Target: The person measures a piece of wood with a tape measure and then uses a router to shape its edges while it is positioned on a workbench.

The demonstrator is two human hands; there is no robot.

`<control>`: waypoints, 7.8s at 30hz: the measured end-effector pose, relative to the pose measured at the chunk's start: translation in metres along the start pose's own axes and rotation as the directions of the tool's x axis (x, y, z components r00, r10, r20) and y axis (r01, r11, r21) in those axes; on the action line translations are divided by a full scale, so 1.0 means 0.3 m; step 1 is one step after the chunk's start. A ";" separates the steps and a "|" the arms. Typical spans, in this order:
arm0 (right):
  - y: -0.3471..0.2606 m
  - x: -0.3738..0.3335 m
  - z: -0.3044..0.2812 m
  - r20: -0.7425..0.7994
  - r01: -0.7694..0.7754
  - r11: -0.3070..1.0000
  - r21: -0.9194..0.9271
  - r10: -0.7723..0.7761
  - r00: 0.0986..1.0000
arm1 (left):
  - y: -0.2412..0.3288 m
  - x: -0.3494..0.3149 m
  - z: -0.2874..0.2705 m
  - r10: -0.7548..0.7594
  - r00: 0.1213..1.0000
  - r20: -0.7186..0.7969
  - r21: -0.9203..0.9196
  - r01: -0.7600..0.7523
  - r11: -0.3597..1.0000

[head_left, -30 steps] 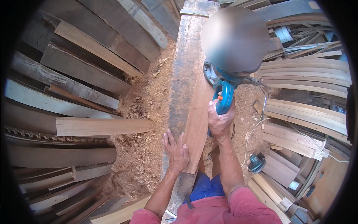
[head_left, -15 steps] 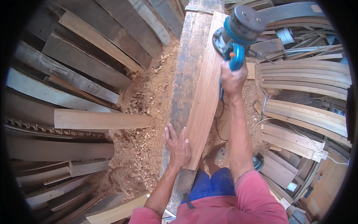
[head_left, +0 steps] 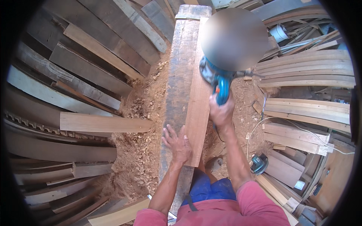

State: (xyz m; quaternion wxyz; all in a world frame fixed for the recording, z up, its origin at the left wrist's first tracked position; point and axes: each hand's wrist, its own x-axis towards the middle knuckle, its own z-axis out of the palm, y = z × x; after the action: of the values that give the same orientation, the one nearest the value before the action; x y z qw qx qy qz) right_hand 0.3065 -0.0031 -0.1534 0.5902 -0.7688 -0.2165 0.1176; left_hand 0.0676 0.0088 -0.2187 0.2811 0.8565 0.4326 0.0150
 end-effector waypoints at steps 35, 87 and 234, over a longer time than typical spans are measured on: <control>-0.030 -0.147 0.065 -0.060 0.095 0.995 -0.003 -0.095 0.994 | -0.002 0.008 -0.004 0.009 1.000 -0.023 -0.007 -0.009 1.000; -0.019 -0.425 0.035 -0.034 0.072 0.992 -0.104 -0.076 0.997 | -0.016 0.012 0.002 -0.013 1.000 -0.014 -0.037 0.012 0.999; -0.090 -1.358 -0.082 0.005 -0.025 0.993 -0.117 0.026 1.000 | -0.313 -0.303 -0.036 0.547 0.835 -0.057 0.120 -0.539 0.834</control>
State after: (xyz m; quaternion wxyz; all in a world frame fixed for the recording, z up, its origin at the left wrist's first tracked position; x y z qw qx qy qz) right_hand -0.0459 -0.2107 -0.1512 0.5419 -0.8044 -0.2149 0.1147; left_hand -0.0610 -0.0103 -0.2364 0.2028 0.9554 0.1840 0.1109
